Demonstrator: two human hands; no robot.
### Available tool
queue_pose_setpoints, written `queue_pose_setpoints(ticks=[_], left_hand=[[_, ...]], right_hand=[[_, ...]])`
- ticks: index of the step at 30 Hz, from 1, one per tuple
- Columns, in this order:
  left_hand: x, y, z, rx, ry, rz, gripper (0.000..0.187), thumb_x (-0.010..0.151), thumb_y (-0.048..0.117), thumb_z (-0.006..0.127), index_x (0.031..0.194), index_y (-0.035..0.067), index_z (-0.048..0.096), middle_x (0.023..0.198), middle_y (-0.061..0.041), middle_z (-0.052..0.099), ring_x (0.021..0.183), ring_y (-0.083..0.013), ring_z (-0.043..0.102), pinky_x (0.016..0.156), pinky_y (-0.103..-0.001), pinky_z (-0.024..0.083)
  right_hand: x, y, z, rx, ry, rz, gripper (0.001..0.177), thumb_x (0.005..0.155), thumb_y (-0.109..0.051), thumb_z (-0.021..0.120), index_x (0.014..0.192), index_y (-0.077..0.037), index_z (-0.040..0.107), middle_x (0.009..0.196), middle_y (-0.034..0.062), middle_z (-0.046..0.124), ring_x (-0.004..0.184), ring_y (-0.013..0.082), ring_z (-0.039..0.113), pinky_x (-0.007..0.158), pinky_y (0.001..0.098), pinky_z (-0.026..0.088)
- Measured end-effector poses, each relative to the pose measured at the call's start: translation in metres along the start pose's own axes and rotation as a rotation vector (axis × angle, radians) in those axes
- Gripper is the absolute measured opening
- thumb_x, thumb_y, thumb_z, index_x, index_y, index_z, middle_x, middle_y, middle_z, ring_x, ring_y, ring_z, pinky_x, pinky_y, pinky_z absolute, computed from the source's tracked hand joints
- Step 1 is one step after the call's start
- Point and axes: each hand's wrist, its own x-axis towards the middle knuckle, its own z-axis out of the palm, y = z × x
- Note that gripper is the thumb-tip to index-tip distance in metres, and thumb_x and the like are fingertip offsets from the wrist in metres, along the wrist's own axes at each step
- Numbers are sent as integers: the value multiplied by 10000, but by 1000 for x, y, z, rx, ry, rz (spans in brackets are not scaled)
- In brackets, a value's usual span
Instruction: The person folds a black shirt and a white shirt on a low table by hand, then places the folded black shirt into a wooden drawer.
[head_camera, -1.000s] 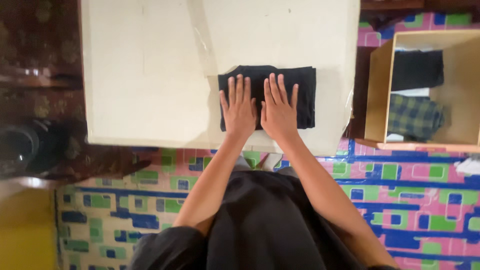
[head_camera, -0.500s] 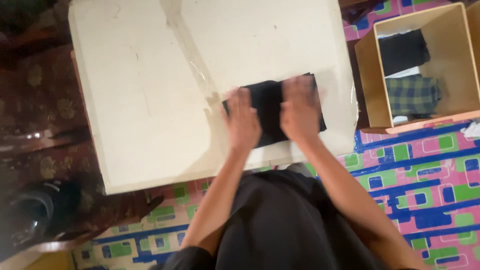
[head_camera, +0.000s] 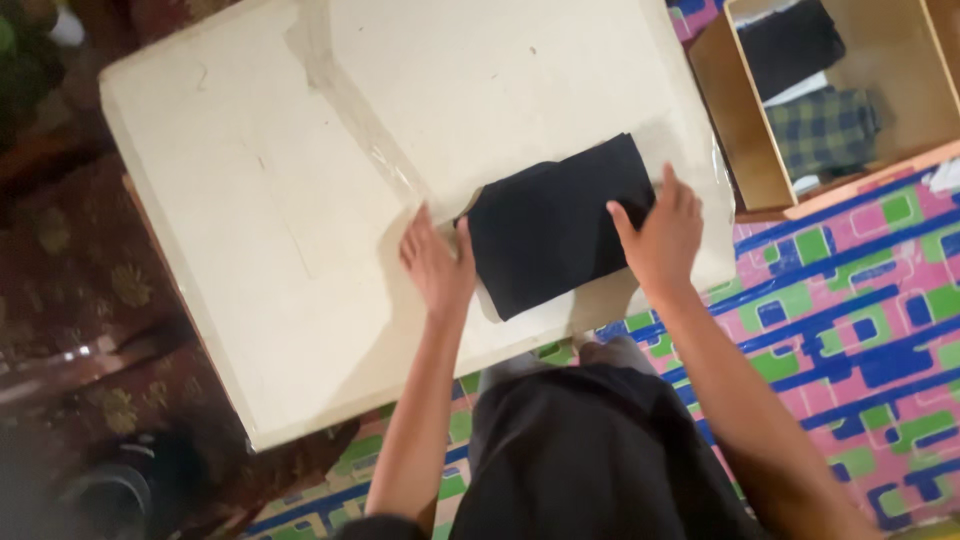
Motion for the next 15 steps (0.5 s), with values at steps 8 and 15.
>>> queue_pose_setpoints(ticks=[8, 15], left_hand=[[-60, 57, -26, -46, -238, -94, 748, 807, 477, 797, 1295, -14, 512, 1182, -250, 624, 1082, -450, 611, 875, -524, 512], [-61, 78, -15, 64, -461, -237, 652, 794, 397, 838, 1281, 60, 563, 1091, -189, 723, 1038, -402, 679, 894, -499, 525]], right_hand=[[-12, -3, -32, 164, -330, 544, 743, 753, -512, 854, 1222, 15, 620, 930, 205, 753, 912, 359, 727, 805, 456, 554], [-66, 57, -53, 353, -411, 410, 486, 758, -397, 827, 1052, -17, 753, 943, 204, 768, 910, 371, 732, 787, 440, 553]])
